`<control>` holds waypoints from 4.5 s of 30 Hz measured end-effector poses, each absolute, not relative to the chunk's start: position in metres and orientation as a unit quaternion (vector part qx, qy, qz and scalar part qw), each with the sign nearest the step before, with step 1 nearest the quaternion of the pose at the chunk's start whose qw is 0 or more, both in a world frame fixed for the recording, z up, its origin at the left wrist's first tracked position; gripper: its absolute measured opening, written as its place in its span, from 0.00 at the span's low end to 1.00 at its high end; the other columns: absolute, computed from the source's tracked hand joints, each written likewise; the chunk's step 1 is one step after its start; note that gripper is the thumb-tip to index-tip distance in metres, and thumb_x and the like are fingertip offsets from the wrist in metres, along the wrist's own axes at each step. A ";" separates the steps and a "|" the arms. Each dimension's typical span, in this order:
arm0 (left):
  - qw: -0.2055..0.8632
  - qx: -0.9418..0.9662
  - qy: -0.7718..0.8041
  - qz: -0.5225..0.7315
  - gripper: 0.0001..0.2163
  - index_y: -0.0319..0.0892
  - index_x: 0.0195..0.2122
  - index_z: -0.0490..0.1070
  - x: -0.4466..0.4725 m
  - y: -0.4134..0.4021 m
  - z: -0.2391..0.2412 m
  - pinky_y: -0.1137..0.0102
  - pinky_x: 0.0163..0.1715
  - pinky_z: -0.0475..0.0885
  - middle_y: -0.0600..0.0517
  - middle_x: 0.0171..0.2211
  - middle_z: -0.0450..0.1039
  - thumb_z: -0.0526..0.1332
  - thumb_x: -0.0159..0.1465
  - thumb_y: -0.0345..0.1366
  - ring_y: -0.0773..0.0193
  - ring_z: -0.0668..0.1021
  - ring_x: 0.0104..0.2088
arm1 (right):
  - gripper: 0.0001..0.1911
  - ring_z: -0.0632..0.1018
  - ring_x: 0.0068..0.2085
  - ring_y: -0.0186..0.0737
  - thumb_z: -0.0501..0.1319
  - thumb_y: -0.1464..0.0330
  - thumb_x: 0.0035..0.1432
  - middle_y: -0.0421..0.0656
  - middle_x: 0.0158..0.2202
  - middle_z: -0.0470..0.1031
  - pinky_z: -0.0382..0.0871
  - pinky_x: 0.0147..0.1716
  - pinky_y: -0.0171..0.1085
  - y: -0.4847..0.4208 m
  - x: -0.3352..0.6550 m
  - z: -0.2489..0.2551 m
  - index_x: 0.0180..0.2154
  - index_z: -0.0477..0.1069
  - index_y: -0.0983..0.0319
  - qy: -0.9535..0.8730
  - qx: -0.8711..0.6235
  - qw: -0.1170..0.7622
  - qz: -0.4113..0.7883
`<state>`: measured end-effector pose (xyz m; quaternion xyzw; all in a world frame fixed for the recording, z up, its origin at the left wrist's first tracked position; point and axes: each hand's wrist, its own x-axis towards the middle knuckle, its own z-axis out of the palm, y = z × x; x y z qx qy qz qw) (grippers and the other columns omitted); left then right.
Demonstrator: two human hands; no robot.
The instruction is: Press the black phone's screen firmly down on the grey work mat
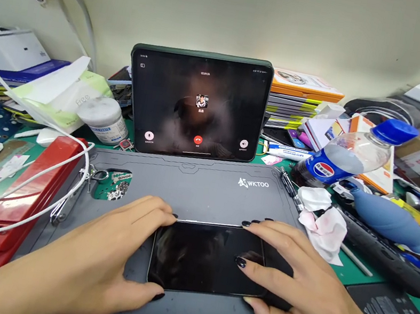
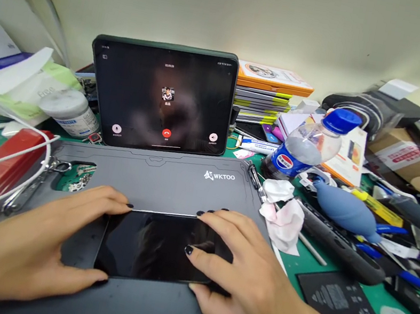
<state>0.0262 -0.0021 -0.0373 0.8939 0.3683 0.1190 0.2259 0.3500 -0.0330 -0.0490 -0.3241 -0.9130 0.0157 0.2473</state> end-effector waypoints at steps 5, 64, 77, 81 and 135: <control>0.229 0.892 0.370 0.124 0.23 0.46 0.54 0.67 0.024 -0.002 -0.038 0.65 0.49 0.80 0.48 0.54 0.75 0.70 0.57 0.34 0.56 0.80 0.52 | 0.11 0.73 0.57 0.48 0.63 0.75 0.60 0.52 0.56 0.74 0.75 0.52 0.47 -0.032 0.350 -0.048 0.44 0.76 0.59 -0.913 -0.323 0.249 0.020; 0.216 0.897 0.366 0.118 0.23 0.47 0.54 0.64 0.024 -0.003 -0.037 0.62 0.48 0.81 0.47 0.54 0.74 0.69 0.59 0.34 0.54 0.81 0.52 | 0.08 0.74 0.57 0.51 0.64 0.74 0.62 0.54 0.55 0.74 0.74 0.53 0.51 -0.033 0.351 -0.047 0.44 0.77 0.61 -0.918 -0.312 0.241 0.037; 0.186 0.901 0.367 0.139 0.22 0.46 0.53 0.64 0.026 -0.007 -0.041 0.61 0.47 0.80 0.46 0.52 0.73 0.66 0.58 0.34 0.53 0.80 0.50 | 0.10 0.75 0.56 0.53 0.65 0.74 0.61 0.56 0.55 0.75 0.77 0.49 0.52 -0.034 0.351 -0.046 0.45 0.76 0.60 -0.924 -0.308 0.228 -0.005; 0.168 0.908 0.360 0.136 0.22 0.44 0.53 0.64 0.028 -0.006 -0.040 0.61 0.45 0.81 0.46 0.51 0.74 0.66 0.58 0.34 0.54 0.81 0.49 | 0.10 0.75 0.56 0.53 0.65 0.74 0.61 0.54 0.55 0.74 0.76 0.49 0.52 -0.034 0.349 -0.045 0.45 0.75 0.61 -0.922 -0.312 0.230 -0.004; 0.187 0.906 0.358 0.126 0.23 0.45 0.55 0.64 0.022 -0.006 -0.042 0.61 0.47 0.81 0.45 0.53 0.74 0.69 0.60 0.36 0.54 0.81 0.51 | 0.07 0.76 0.57 0.48 0.64 0.69 0.66 0.52 0.57 0.77 0.77 0.49 0.47 -0.027 0.355 -0.046 0.44 0.79 0.58 -0.914 -0.324 0.237 0.057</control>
